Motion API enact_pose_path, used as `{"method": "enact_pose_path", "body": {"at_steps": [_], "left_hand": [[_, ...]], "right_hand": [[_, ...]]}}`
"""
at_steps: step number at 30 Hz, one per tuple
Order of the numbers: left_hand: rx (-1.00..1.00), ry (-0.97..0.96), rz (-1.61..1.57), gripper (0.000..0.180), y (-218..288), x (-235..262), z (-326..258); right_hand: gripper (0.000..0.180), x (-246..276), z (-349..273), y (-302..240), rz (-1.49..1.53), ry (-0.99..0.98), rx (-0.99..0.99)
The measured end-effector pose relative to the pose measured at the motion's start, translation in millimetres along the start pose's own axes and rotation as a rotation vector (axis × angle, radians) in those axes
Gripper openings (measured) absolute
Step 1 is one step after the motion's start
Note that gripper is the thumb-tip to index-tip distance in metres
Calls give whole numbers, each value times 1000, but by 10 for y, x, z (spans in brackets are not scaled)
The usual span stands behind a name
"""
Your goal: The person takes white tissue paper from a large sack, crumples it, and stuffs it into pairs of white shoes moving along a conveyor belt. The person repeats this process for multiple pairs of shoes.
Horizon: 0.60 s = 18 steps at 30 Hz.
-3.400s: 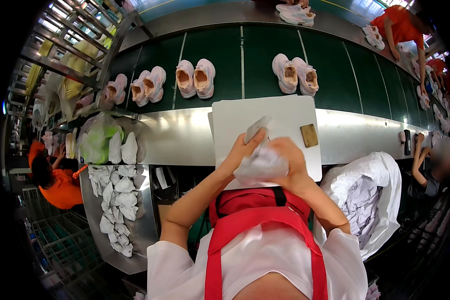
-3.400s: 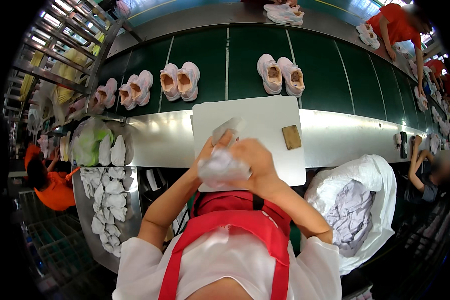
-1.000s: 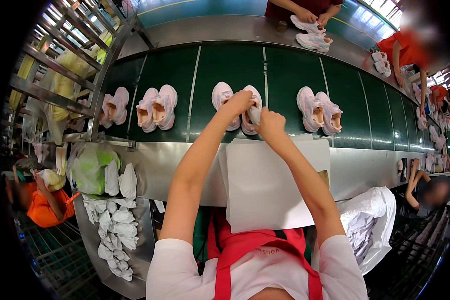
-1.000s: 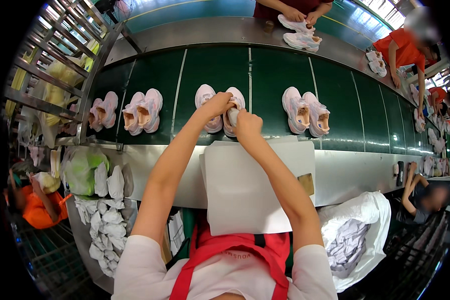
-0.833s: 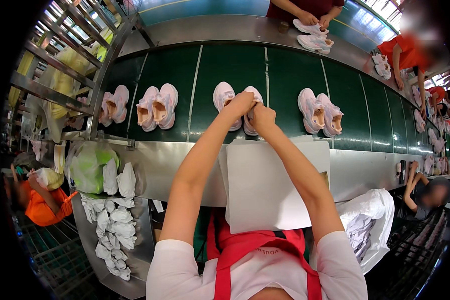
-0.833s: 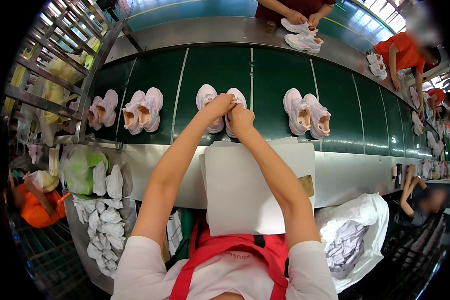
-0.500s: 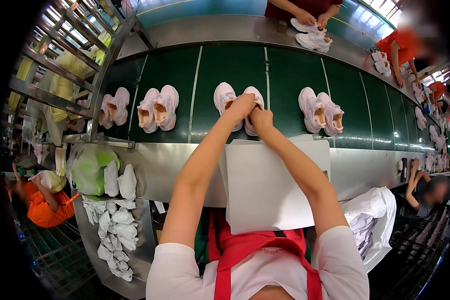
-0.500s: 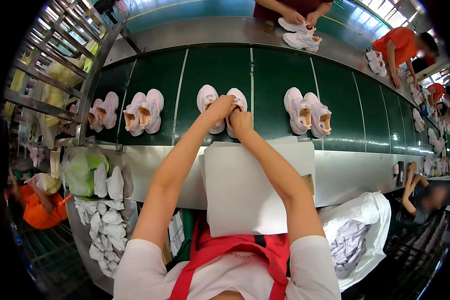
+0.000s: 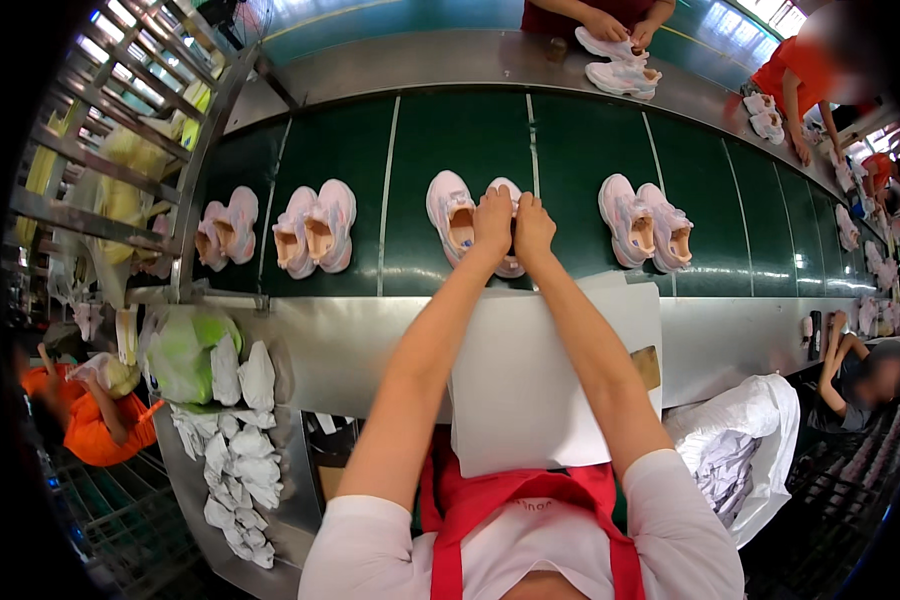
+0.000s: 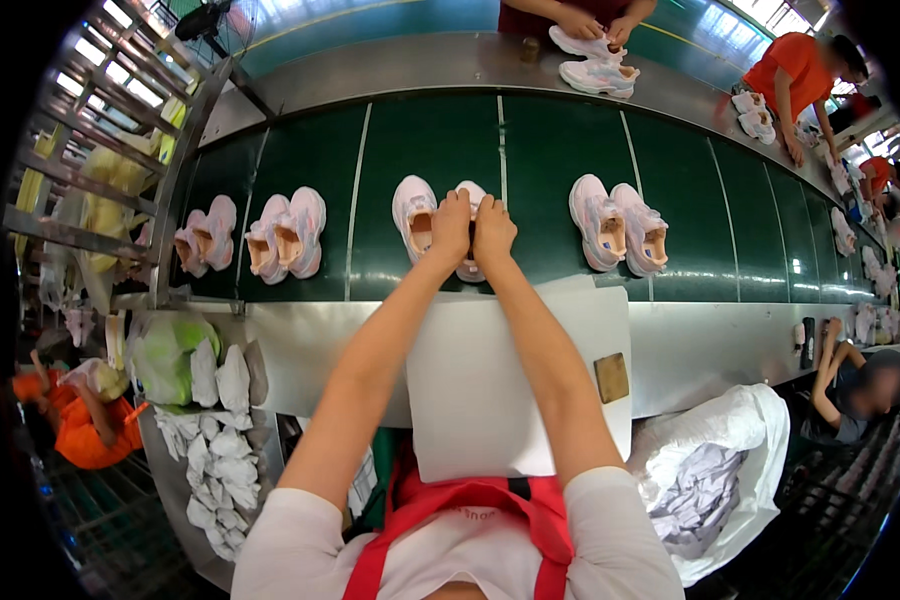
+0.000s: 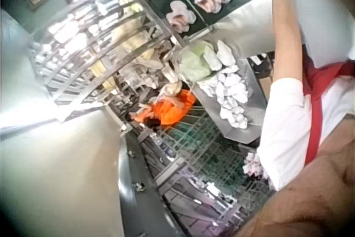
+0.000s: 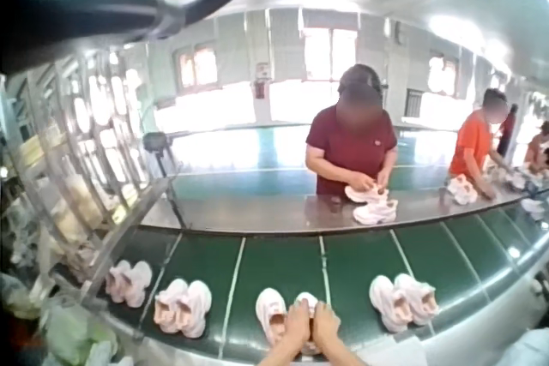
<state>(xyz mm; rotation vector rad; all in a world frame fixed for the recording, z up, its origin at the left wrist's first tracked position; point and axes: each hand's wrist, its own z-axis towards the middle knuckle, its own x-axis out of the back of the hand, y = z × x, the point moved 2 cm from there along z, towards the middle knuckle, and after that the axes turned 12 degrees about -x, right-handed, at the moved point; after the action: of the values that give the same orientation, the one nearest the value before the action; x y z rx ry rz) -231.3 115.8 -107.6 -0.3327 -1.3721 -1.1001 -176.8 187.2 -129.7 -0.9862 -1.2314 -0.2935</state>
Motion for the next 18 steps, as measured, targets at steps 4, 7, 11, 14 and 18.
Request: {"method": "enact_pose_path", "body": {"at_steps": [4, 7, 11, 14, 18], "left_hand": [[-37, -18, 115, 23, 74, -62, 73], [-46, 94, 17, 37, -57, 313, -117], [-255, 116, -304, 45, 682, 979, -681], [-681, -44, -439, 38, 1330, 741, -1474], [-973, -97, -304, 30, 1690, 644, -1878]], "right_hand": [[32, 174, -18, 129, -23, -48, 20], [40, 1008, -462, -52, 236, -173, 114], [35, 2206, -1353, 579, 366, 184, 96], [48, 2369, -1946, 1247, -156, 294, 32], [56, 2197, -2249, 1649, -247, 228, -34]]}}
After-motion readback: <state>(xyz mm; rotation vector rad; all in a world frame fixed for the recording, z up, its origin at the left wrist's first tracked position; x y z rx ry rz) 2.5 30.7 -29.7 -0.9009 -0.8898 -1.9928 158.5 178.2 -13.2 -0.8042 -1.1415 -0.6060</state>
